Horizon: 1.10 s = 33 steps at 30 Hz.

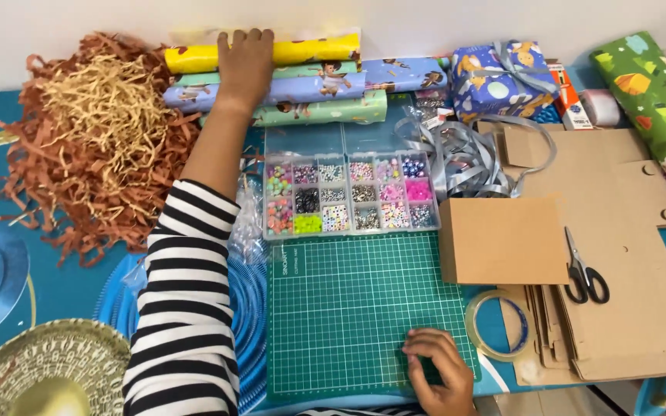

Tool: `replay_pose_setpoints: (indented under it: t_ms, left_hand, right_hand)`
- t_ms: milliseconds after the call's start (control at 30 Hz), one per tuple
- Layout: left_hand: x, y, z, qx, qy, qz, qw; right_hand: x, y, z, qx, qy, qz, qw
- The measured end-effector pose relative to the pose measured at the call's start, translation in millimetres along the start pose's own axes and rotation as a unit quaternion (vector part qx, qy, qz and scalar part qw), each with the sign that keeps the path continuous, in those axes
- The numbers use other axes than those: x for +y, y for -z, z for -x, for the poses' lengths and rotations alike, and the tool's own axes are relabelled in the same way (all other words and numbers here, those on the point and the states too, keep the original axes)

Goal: Packing a small cardboard box with items and wrapping it in decorative yellow paper.

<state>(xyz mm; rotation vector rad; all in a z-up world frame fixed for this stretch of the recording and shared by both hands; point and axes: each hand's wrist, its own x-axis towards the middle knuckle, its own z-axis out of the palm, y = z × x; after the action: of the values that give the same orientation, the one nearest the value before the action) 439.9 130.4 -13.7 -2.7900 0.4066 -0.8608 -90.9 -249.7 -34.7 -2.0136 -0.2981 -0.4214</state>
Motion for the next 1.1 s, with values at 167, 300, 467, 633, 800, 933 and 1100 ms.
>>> replay_pose_setpoints:
  t_ms: [167, 300, 467, 633, 800, 933, 1100]
  left_hand:
    - [-1, 30, -3, 0.093, -0.057, -0.053, 0.993]
    - [12, 124, 3, 0.223, -0.101, -0.11, 0.963]
    - [68, 241, 80, 0.176, -0.211, -0.034, 0.961]
    - [109, 270, 171, 0.251, -0.383, 0.04, 0.888]
    - [128, 297, 224, 0.213, -0.533, 0.052, 0.817]
    - [153, 277, 243, 0.277, -0.536, 0.099, 0.791]
    - [144, 287, 217, 0.25, -0.607, 0.052, 0.753]
  right_hand:
    - [-1, 1, -2, -0.016, -0.038, -0.014, 0.999]
    - [0, 0, -4, -0.034, -0.018, -0.018, 0.999]
    - [0, 8, -11, -0.046, -0.006, -0.062, 0.997]
    - [5, 18, -13, -0.066, -0.073, -0.31, 0.946]
    - [-13, 31, -46, -0.032, 0.094, -0.044, 0.994]
    - [-32, 9, -80, -0.128, 0.013, -0.151, 0.98]
    - [-24, 13, -96, -0.131, -0.016, -0.102, 0.986]
